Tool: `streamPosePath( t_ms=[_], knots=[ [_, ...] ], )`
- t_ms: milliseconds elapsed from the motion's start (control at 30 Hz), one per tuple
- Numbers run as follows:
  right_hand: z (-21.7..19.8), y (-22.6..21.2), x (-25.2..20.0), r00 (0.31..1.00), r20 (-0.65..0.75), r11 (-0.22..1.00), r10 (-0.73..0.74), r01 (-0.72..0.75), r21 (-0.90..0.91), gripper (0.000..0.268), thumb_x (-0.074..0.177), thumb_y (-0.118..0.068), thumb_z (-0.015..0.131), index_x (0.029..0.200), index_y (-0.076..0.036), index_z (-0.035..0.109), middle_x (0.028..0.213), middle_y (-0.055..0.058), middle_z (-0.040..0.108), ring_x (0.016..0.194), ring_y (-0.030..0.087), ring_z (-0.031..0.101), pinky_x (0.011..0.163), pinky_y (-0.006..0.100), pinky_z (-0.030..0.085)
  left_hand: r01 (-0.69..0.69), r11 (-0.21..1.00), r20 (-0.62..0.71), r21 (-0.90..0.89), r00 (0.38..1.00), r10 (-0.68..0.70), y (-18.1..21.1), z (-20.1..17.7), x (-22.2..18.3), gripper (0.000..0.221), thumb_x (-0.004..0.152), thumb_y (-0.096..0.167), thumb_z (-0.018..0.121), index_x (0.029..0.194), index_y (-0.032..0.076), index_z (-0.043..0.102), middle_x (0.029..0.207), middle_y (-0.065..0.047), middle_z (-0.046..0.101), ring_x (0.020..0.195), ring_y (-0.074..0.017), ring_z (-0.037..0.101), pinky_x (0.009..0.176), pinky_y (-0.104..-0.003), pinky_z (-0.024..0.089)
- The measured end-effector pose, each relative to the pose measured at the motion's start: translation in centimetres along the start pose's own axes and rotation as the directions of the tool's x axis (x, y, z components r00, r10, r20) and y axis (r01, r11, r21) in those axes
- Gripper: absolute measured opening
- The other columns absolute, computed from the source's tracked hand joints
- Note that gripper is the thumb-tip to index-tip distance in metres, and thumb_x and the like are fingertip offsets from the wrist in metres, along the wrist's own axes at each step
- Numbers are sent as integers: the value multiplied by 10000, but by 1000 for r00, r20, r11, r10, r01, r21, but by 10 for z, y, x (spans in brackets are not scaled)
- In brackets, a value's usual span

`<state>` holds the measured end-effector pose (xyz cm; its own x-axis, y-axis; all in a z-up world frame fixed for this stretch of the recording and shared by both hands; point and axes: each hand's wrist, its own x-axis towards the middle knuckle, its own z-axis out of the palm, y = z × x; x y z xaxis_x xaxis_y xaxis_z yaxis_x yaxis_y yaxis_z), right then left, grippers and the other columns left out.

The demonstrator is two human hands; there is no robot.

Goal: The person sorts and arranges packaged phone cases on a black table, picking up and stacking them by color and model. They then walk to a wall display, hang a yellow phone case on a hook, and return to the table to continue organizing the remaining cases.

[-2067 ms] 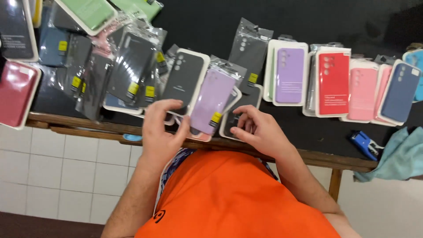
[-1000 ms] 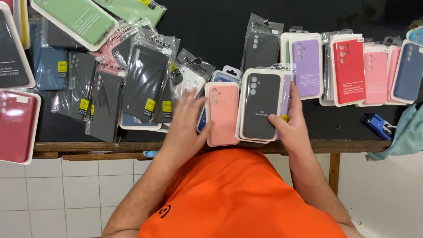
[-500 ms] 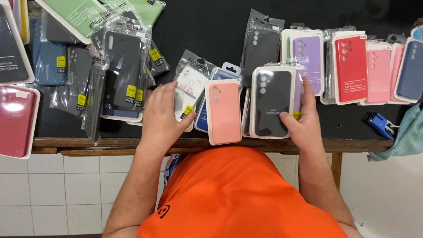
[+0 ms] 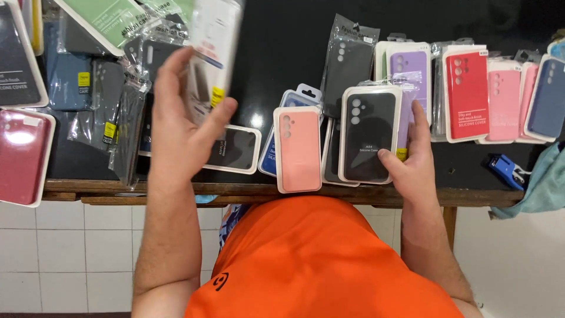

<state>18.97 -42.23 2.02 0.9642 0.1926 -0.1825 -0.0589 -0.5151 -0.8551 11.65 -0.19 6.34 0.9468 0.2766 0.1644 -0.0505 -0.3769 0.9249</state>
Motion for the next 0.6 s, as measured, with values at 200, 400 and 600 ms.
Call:
streamPosePath(
  t_ms=[200, 400, 600],
  knots=[
    [19, -18, 9, 991, -19, 985, -133, 135, 111, 952, 1002, 0, 605, 1844, -125, 178, 1956, 157, 196, 1805, 419, 258, 1436, 490, 349, 71, 993, -63, 97, 996, -65, -1, -7, -16, 922, 1082, 227, 879, 1778, 94, 291, 1801, -151, 370, 1340, -274, 549, 1128, -413, 584],
    [47, -28, 14, 996, 69, 957, -55, 33, 289, 993, 969, 15, 585, 1851, -195, 181, 1799, 211, 483, 1517, 288, 612, 1150, 363, 569, 173, 942, -57, -289, 979, -197, -18, -12, -42, 1195, 1000, 175, 924, 1851, 145, 85, 1654, -179, 505, 1603, -298, 566, 1317, -419, 557],
    [77, -22, 17, 945, 231, 891, -234, 113, 440, 1120, 918, 49, 679, 1889, -197, 179, 1742, 257, 482, 1556, 372, 521, 1335, 580, 460, 149, 769, -47, -622, 973, -227, -86, 29, -89, 1133, 901, -46, 924, 1811, 87, 263, 1733, -161, 483, 1599, -264, 465, 1359, -542, 428]
  ],
)
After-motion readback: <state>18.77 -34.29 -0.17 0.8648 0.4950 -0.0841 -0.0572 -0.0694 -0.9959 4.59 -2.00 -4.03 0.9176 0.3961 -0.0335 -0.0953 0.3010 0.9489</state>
